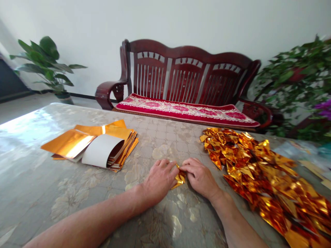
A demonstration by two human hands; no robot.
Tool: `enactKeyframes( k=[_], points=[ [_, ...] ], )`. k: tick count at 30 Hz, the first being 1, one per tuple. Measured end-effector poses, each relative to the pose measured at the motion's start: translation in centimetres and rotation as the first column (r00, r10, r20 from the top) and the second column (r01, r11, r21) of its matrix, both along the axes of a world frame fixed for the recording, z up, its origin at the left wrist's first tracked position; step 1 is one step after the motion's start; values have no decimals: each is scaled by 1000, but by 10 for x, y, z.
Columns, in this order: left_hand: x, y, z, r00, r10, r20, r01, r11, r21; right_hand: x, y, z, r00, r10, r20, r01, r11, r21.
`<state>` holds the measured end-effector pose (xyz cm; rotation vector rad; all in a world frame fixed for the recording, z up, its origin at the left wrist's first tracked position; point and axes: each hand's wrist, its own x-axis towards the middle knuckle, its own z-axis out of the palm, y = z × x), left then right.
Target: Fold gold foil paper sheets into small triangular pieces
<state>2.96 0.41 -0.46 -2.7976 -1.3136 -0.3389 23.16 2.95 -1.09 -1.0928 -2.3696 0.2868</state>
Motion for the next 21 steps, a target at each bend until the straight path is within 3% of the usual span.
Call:
enactKeyframes(
  k=[4,8,10,15,21],
  points=[
    [4,-6,3,1000,20,-13,-20,999,42,0,1,4,995,99,26,-101,992,73],
    [6,-13,2,990,-127,-55,128,992,12,-1,2,5,989,147,18,-148,984,103],
    [6,-16,1,982,-177,-70,177,984,-10,-2,2,4,990,137,24,-138,986,97],
    [1,-22,4,983,-160,-87,163,986,28,-4,1,3,993,105,54,-110,988,105],
    [-24,-4,10,986,-158,-57,156,987,-29,-6,-4,7,988,48,149,-67,990,120]
  ],
)
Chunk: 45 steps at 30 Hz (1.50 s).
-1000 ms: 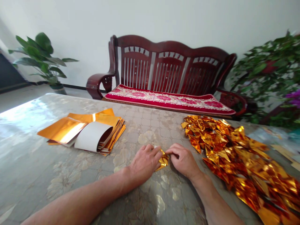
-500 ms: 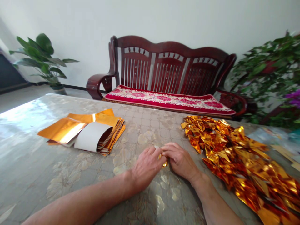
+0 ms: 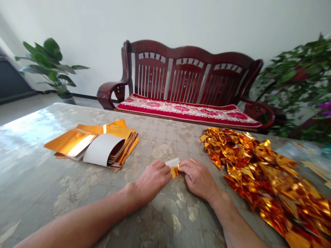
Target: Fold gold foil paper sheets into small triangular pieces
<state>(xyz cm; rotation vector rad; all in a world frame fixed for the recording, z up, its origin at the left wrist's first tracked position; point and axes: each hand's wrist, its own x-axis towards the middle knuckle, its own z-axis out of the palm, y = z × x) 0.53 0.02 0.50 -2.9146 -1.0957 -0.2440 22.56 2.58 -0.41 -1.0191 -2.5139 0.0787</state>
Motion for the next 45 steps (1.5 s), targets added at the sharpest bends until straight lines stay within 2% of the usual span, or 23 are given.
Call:
enactKeyframes(
  k=[4,8,15,21,25,37,45],
  points=[
    [-5,6,-4,999,50,7,-49,999,-23,-1,2,0,999,32,-43,-33,999,-29],
    [2,-3,-7,996,88,-29,-88,996,8,0,7,-1,992,64,-110,-75,993,-95],
    [10,-14,-10,987,153,-51,-149,986,73,-4,12,2,993,21,-115,-44,978,-205],
    [11,-14,-9,988,146,-55,-141,987,75,-3,18,-5,976,-37,-215,-30,954,-299],
    [13,-16,-6,986,143,-91,-137,988,68,-4,22,-9,969,-105,-223,20,935,-354],
    [13,-15,-8,990,105,-89,-100,993,60,-13,22,-13,969,-202,-146,143,931,-337],
    [15,-15,-2,991,125,-44,-122,991,62,-16,23,-9,975,-204,-92,164,929,-332]
  ],
)
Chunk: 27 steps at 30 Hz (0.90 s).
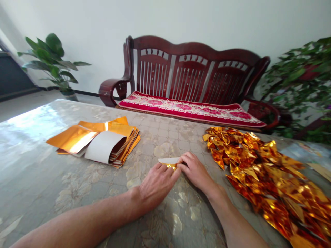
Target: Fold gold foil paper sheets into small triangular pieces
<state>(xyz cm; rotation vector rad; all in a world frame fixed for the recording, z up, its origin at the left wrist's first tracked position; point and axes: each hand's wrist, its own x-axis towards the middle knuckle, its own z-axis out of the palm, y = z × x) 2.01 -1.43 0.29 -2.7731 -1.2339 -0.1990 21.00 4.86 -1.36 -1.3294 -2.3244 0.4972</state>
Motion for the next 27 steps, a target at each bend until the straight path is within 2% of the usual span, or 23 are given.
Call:
enactKeyframes(
  k=[5,10,17,21,27],
  points=[
    [4,1,-8,999,2,-47,0,1000,31,-1,1,1,1000,-2,5,2,1000,-9],
    [4,3,-12,997,-4,-71,6,1000,29,0,2,0,998,-5,-58,3,999,-36],
    [4,6,-12,997,-21,-77,23,999,29,0,5,-5,981,-132,-140,124,990,-66],
    [5,6,-9,996,-4,-86,8,999,44,2,6,-8,970,-165,-176,154,985,-75],
    [7,5,-6,994,-17,-112,21,999,32,12,9,-7,947,-135,-291,88,982,-169]
  ],
)
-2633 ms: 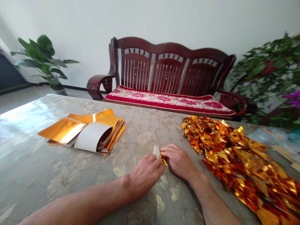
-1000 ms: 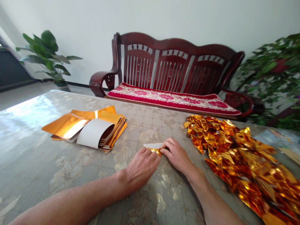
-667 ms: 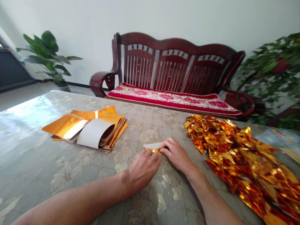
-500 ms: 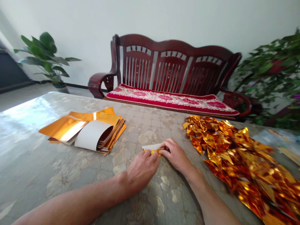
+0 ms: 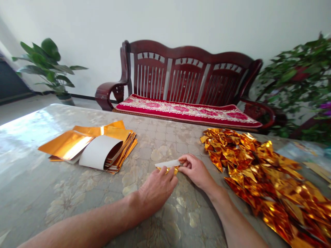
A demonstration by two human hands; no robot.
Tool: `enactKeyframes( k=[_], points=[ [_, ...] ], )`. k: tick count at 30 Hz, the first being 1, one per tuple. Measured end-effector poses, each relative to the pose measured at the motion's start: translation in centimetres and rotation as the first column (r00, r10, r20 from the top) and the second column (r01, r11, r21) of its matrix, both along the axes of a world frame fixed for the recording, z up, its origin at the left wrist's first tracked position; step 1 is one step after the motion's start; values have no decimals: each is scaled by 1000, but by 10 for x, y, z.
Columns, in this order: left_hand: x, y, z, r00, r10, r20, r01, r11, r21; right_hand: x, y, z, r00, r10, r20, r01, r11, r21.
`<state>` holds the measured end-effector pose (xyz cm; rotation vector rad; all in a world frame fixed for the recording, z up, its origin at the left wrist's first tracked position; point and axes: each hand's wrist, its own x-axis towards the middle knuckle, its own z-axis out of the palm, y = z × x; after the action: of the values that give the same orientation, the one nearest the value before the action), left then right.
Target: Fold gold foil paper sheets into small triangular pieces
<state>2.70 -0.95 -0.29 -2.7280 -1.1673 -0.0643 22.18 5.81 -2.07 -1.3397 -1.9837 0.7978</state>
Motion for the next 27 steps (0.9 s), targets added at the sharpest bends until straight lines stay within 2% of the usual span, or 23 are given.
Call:
enactKeyframes(
  k=[3,11,19,27],
  points=[
    [0,0,0,1000,7,2,-7,1000,-2,3,0,2,1000,16,-21,-16,1000,6],
    [1,1,-1,1000,6,-8,-6,1000,-10,0,1,0,997,32,75,-40,995,97],
    [2,2,-1,1000,-2,-6,2,1000,17,-3,2,7,972,56,227,-85,989,122],
    [2,2,-5,1000,23,-8,-24,1000,-18,-12,-1,14,905,-3,425,-53,991,121]
  ],
)
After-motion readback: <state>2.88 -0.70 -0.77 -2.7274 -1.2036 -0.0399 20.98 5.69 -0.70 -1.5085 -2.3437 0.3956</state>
